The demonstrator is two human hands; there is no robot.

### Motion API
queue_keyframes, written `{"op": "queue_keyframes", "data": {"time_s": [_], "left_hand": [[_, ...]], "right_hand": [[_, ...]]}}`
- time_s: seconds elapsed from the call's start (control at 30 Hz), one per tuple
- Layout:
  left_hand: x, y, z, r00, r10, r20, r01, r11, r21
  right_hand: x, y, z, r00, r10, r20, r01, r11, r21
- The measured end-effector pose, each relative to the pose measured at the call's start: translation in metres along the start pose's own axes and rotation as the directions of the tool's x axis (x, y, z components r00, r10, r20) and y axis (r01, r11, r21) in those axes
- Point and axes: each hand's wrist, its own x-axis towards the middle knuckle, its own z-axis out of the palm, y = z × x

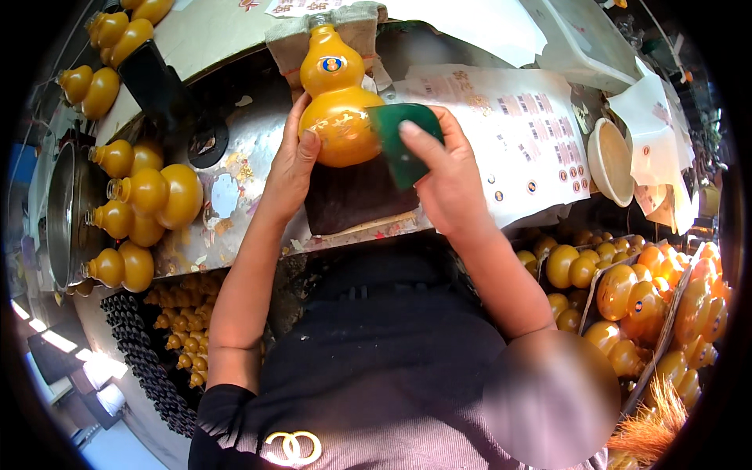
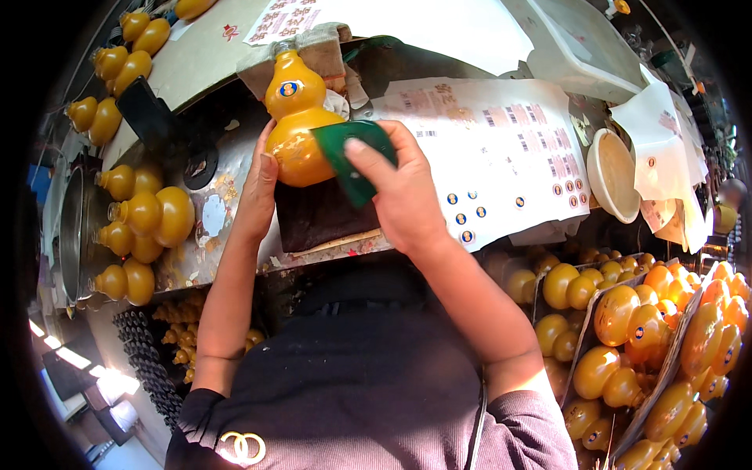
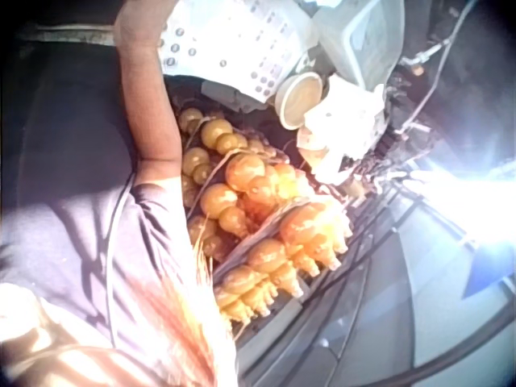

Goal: The person picks up a yellow gourd, wipes its surface with a green cloth, and applies a round sticker to the body. The person repeats this process with several gourds, placing each labeled gourd on the counter.

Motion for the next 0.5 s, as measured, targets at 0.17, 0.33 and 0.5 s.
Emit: {"op": "queue_keyframes", "data": {"time_s": [0.17, 0.33, 0.5], "left_hand": [[0.001, -0.003, -0.005, 0.999, -0.004, 0.041, 0.005, 1.0, -0.016], [0.002, -0.002, -0.007, 0.997, -0.012, 0.077, 0.011, 1.0, 0.009], [0.001, -0.002, -0.008, 0.997, -0.01, 0.07, 0.008, 1.0, 0.023]], "right_hand": [[0.01, 0.02, -0.009, 0.937, -0.342, 0.066, 0.329, 0.809, -0.487], [0.009, 0.02, -0.02, 0.97, -0.242, -0.014, 0.202, 0.839, -0.506], [0.009, 0.017, -0.022, 0.979, -0.192, -0.071, 0.134, 0.863, -0.488]]}}
